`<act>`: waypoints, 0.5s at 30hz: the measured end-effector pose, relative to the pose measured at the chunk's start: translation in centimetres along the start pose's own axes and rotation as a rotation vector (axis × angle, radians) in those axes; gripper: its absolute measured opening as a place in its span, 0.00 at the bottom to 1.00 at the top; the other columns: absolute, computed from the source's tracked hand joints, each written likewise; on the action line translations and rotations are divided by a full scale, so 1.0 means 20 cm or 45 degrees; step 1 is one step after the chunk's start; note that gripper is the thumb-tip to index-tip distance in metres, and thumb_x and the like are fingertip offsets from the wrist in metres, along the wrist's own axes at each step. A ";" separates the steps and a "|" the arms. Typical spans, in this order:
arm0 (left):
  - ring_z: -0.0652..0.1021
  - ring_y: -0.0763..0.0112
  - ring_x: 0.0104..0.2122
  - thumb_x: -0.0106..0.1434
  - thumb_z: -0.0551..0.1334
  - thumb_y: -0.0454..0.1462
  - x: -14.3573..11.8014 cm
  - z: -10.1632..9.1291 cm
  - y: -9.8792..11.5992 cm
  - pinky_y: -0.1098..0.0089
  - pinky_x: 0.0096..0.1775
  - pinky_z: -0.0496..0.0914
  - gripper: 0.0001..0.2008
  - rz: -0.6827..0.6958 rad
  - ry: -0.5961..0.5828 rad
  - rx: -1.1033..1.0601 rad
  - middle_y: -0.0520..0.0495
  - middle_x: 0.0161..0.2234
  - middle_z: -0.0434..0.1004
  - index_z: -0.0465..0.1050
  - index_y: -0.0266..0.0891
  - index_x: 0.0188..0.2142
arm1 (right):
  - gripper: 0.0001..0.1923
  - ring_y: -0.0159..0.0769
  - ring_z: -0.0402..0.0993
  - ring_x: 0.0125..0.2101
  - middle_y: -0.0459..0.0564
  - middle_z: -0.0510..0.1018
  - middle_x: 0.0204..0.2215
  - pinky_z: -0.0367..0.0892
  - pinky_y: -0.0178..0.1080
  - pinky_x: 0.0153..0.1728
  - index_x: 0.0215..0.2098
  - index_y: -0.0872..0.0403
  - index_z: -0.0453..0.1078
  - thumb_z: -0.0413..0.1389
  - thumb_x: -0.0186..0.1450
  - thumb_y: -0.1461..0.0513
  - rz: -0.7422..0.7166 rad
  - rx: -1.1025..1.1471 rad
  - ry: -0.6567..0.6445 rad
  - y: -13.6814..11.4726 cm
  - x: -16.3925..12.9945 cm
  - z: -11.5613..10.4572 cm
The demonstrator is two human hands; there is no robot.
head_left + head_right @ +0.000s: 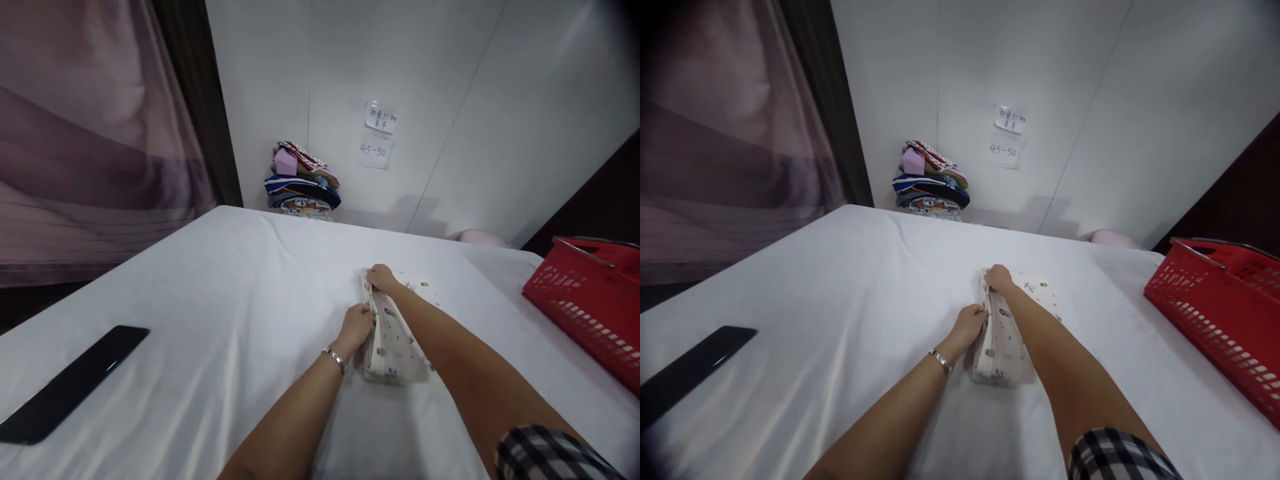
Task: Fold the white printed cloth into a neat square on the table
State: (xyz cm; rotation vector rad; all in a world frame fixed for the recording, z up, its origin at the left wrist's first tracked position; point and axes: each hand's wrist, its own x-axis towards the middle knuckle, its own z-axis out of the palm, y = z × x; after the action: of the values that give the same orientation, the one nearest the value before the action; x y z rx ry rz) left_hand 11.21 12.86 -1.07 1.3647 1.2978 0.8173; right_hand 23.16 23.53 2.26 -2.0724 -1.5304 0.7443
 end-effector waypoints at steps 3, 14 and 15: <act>0.70 0.73 0.25 0.58 0.55 0.36 -0.02 -0.01 0.02 0.74 0.28 0.61 0.09 0.006 0.017 -0.004 0.49 0.25 0.74 0.72 0.35 0.26 | 0.08 0.31 0.69 0.17 0.43 0.63 0.07 0.63 0.29 0.22 0.15 0.56 0.66 0.56 0.50 0.71 -0.011 -0.001 0.003 -0.01 -0.01 0.00; 0.71 0.72 0.26 0.55 0.57 0.36 -0.05 -0.01 -0.02 0.74 0.27 0.61 0.07 0.006 -0.009 0.067 0.50 0.24 0.73 0.70 0.36 0.25 | 0.07 0.35 0.75 0.33 0.51 0.78 0.30 0.70 0.36 0.36 0.31 0.57 0.72 0.52 0.60 0.65 -0.238 0.169 0.029 0.08 -0.23 -0.04; 0.71 0.72 0.26 0.54 0.57 0.35 -0.05 -0.01 -0.02 0.74 0.27 0.61 0.06 0.003 0.003 0.078 0.50 0.24 0.73 0.70 0.36 0.24 | 0.08 0.37 0.74 0.38 0.52 0.78 0.34 0.68 0.38 0.41 0.33 0.56 0.73 0.52 0.59 0.66 -0.298 0.146 0.047 0.10 -0.28 -0.03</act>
State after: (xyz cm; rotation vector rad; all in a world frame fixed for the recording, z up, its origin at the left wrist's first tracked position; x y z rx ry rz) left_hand 10.71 11.95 -1.25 1.4141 1.3332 0.7865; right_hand 23.78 17.62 2.25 -1.7772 -1.6345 0.6842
